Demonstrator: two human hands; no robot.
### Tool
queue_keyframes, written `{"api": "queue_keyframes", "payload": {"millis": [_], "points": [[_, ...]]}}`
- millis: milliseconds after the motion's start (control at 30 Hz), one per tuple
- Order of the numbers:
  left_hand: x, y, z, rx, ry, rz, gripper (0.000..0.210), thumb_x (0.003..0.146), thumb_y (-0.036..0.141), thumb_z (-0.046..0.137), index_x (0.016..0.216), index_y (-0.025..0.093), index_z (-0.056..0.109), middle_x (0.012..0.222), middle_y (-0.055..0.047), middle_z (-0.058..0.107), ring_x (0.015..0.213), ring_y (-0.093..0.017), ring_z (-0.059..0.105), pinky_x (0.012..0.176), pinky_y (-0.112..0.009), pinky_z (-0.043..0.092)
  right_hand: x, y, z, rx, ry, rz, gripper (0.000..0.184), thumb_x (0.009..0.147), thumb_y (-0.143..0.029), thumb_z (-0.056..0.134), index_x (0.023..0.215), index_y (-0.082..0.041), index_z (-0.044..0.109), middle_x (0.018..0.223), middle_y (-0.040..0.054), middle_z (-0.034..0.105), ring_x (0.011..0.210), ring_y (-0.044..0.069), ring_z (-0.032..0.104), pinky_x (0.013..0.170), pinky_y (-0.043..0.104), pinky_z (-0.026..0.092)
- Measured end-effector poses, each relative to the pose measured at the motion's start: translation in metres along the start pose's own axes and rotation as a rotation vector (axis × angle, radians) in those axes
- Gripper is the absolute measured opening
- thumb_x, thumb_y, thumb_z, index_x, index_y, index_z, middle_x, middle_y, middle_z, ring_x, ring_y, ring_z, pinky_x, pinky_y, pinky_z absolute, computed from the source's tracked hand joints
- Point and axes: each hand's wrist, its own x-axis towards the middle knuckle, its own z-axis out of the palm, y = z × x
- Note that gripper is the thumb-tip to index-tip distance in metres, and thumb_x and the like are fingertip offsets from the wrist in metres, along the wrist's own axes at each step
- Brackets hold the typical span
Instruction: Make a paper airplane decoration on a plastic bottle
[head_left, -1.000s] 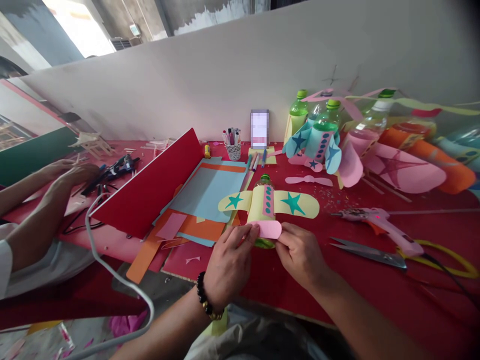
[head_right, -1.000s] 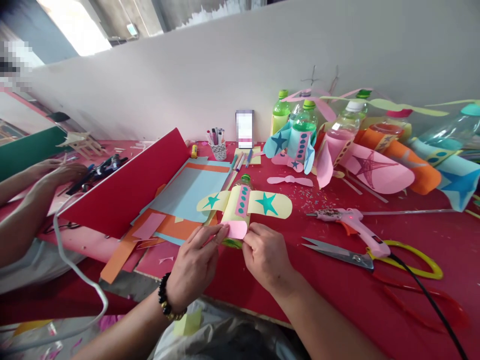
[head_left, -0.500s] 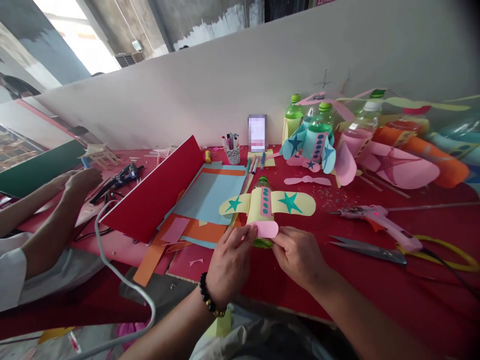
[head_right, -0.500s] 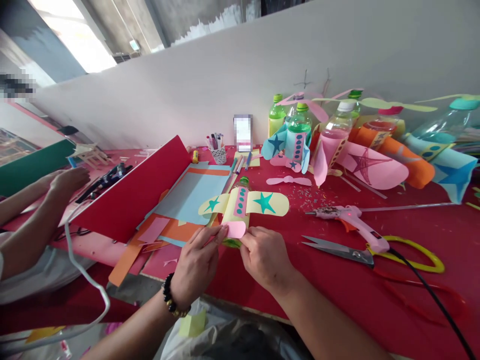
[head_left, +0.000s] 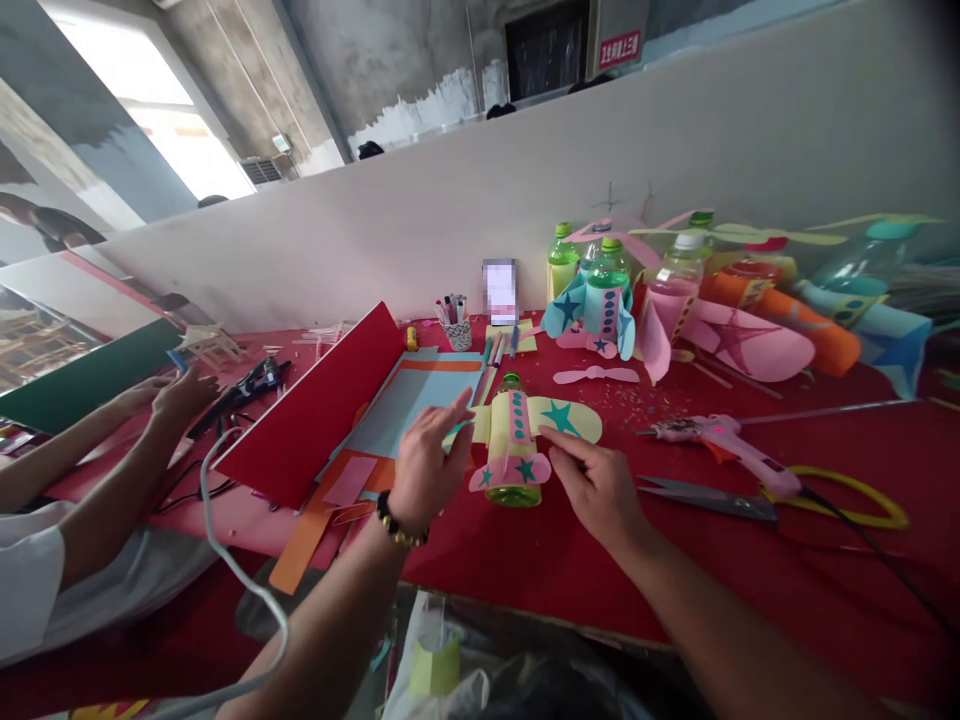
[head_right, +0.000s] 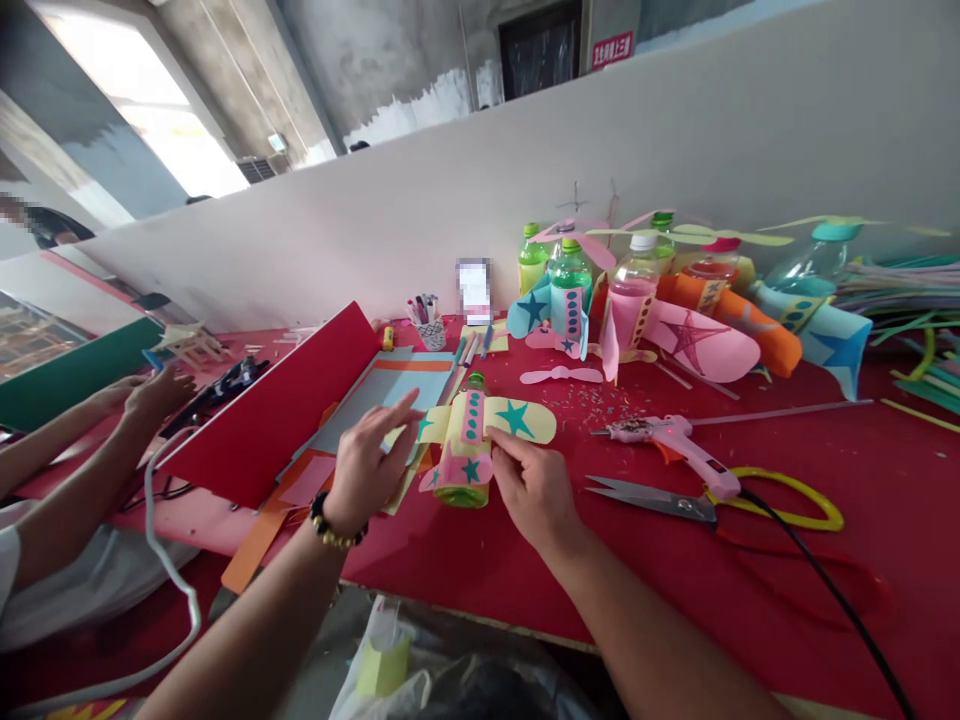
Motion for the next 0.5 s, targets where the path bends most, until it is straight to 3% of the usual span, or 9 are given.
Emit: {"api": "queue_keyframes", "payload": {"millis": [100, 200, 300, 500], "points": [[0.052, -0.007, 0.006, 0.058, -0.151, -0.12, 0.045, 0.093, 0.035, 0.046, 0.136, 0.021, 0.052, 0.098, -0.003, 0.072, 0.088, -0.018, 0.064, 0.078, -0.026, 0.045, 0.007, 0.008, -0.002, 0.153, 0.078, 0.185, 0.034, 0.086, -0.032, 0.057, 0.111, -0.015, 0.072, 0.075, 0.0058, 0.073, 0.064, 0.018, 0.064, 0.057, 0.027, 0.049], [0.097, -0.014, 0.027, 0.092, -0.408, -0.234, 0.053, 0.094, 0.043, 0.043, 0.141, 0.02, 0.046, 0.098, -0.005, 0.071, 0.092, -0.02, 0.063, 0.075, -0.024, 0.044, 0.011, 0.015, -0.001, 0.358, 0.14, 0.333, 0.035, 0.084, -0.036, 0.059, 0.108, -0.015, 0.072, 0.047, -0.005, 0.047, 0.044, 0.01, 0.04, 0.042, 0.022, 0.031], [0.127, -0.022, 0.054, 0.083, -0.526, -0.272, 0.062, 0.087, 0.051, 0.053, 0.14, 0.02, 0.046, 0.094, -0.006, 0.071, 0.089, -0.022, 0.064, 0.069, -0.024, 0.045, 0.014, 0.016, 0.0, 0.496, 0.183, 0.374, 0.033, 0.081, -0.037, 0.061, 0.102, -0.014, 0.073, 0.045, -0.0079, 0.034, 0.043, 0.008, 0.029, 0.041, 0.022, 0.021], [0.151, -0.036, 0.093, -0.017, -0.717, -0.447, 0.068, 0.082, 0.052, 0.059, 0.138, 0.016, 0.046, 0.069, -0.004, 0.065, 0.062, -0.018, 0.062, 0.056, -0.024, 0.044, 0.015, 0.007, 0.0, 0.584, 0.186, 0.367, 0.026, 0.079, -0.035, 0.06, 0.091, -0.015, 0.072, 0.045, -0.0077, 0.034, 0.043, 0.008, 0.028, 0.042, 0.023, 0.018]]}}
